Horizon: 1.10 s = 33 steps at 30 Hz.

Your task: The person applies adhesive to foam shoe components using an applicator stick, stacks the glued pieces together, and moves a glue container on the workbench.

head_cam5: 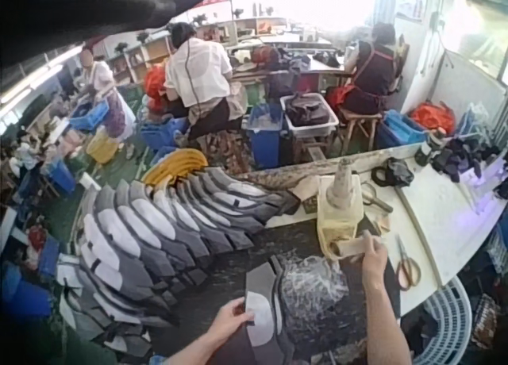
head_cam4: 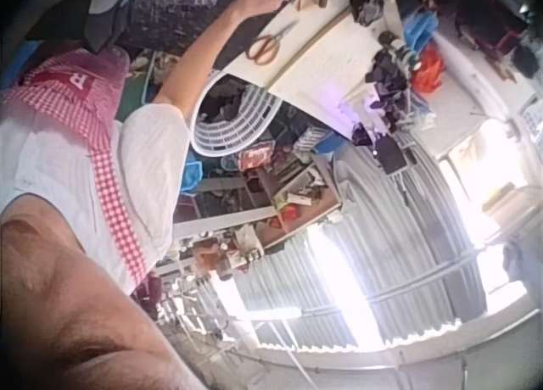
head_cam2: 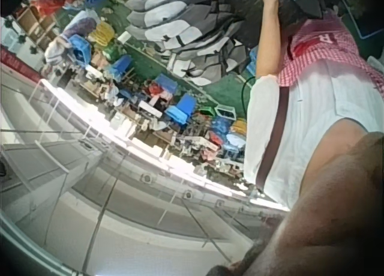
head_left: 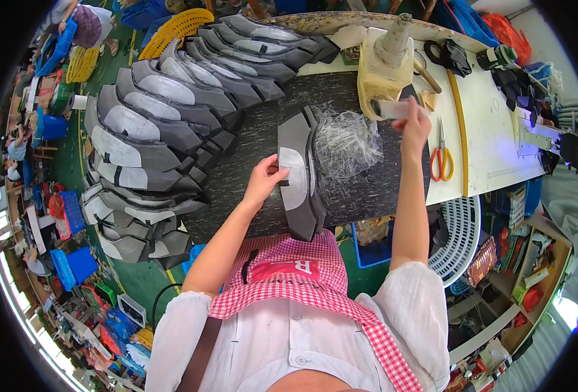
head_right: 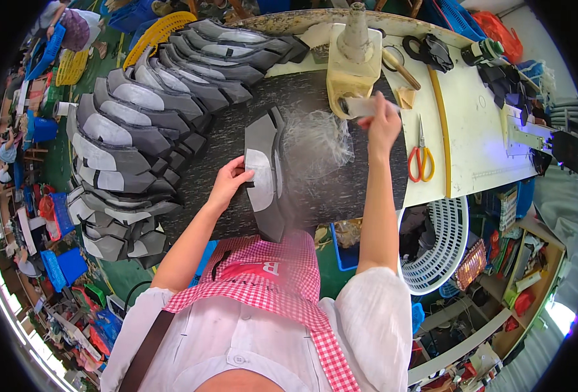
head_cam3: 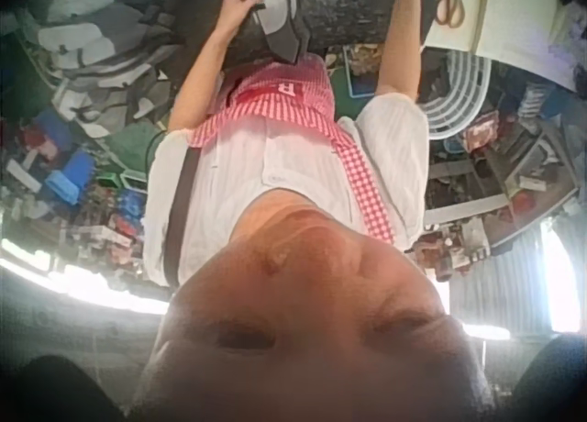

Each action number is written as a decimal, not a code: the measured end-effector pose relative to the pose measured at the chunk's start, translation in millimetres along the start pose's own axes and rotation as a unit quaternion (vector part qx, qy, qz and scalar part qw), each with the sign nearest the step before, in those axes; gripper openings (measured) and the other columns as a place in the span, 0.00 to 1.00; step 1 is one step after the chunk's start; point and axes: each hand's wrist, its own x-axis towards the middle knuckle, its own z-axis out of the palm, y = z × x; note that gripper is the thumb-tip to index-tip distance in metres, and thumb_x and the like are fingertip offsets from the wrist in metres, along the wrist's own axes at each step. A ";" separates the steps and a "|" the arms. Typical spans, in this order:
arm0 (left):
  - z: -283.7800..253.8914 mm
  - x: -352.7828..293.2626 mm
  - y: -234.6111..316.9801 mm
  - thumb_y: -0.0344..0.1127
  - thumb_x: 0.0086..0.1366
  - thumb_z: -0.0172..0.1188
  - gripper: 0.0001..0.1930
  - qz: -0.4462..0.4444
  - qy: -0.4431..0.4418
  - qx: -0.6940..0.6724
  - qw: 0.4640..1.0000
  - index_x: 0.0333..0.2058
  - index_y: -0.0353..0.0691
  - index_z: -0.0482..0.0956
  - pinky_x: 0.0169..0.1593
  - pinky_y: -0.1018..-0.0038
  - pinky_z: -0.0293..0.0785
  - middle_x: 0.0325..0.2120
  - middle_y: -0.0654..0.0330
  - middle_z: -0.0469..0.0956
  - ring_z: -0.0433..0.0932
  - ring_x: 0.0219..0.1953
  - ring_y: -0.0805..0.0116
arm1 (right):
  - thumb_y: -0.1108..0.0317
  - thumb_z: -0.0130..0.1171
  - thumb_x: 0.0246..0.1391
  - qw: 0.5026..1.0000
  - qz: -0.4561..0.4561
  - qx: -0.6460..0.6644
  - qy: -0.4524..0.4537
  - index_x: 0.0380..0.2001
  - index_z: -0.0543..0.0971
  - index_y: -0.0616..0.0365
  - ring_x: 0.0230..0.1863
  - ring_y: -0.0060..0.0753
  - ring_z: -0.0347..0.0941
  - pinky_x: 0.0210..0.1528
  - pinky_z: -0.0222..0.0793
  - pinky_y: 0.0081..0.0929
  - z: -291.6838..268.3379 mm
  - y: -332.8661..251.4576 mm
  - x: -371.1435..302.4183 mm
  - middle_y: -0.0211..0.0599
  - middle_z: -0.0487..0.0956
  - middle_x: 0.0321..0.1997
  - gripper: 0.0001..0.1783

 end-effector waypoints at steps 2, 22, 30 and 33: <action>2.2 4.3 2.2 0.28 0.57 0.63 0.23 0.009 0.007 0.022 1.000 0.52 0.31 0.71 0.46 0.76 0.73 0.40 0.58 0.78 0.76 0.40 0.73 | 0.54 0.50 0.63 0.994 0.038 0.093 -0.040 0.32 0.78 0.62 0.14 0.22 0.69 0.15 0.63 0.19 -1.0 9.6 -27.7 0.34 0.76 0.22 0.21; -2.9 19.6 1.8 0.18 0.55 0.58 0.25 -0.004 -0.054 -0.082 0.995 0.54 0.30 0.70 0.47 0.76 0.73 0.41 0.58 0.78 0.77 0.42 0.72 | 0.74 0.50 0.58 0.957 0.017 -0.087 -0.277 0.27 0.73 0.63 0.22 0.18 0.71 0.24 0.69 0.17 -2.8 80.7 -209.8 0.37 0.79 0.29 0.06; 3.5 13.2 4.3 0.21 0.56 0.60 0.27 -0.019 -0.046 -0.082 0.995 0.56 0.28 0.67 0.50 0.75 0.72 0.42 0.57 0.78 0.76 0.45 0.71 | 0.70 0.52 0.61 0.975 -0.146 -0.077 -0.149 0.34 0.73 0.64 0.29 0.23 0.77 0.31 0.73 0.21 67.3 79.2 -129.1 0.38 0.80 0.33 0.07; 0.9 6.6 2.9 0.21 0.57 0.59 0.27 -0.018 -0.032 -0.097 0.995 0.56 0.28 0.67 0.50 0.75 0.71 0.42 0.57 0.78 0.76 0.45 0.71 | 0.69 0.52 0.62 0.981 -0.066 -0.066 -0.168 0.33 0.74 0.65 0.26 0.23 0.77 0.31 0.72 0.20 54.2 66.9 -131.2 0.38 0.81 0.31 0.09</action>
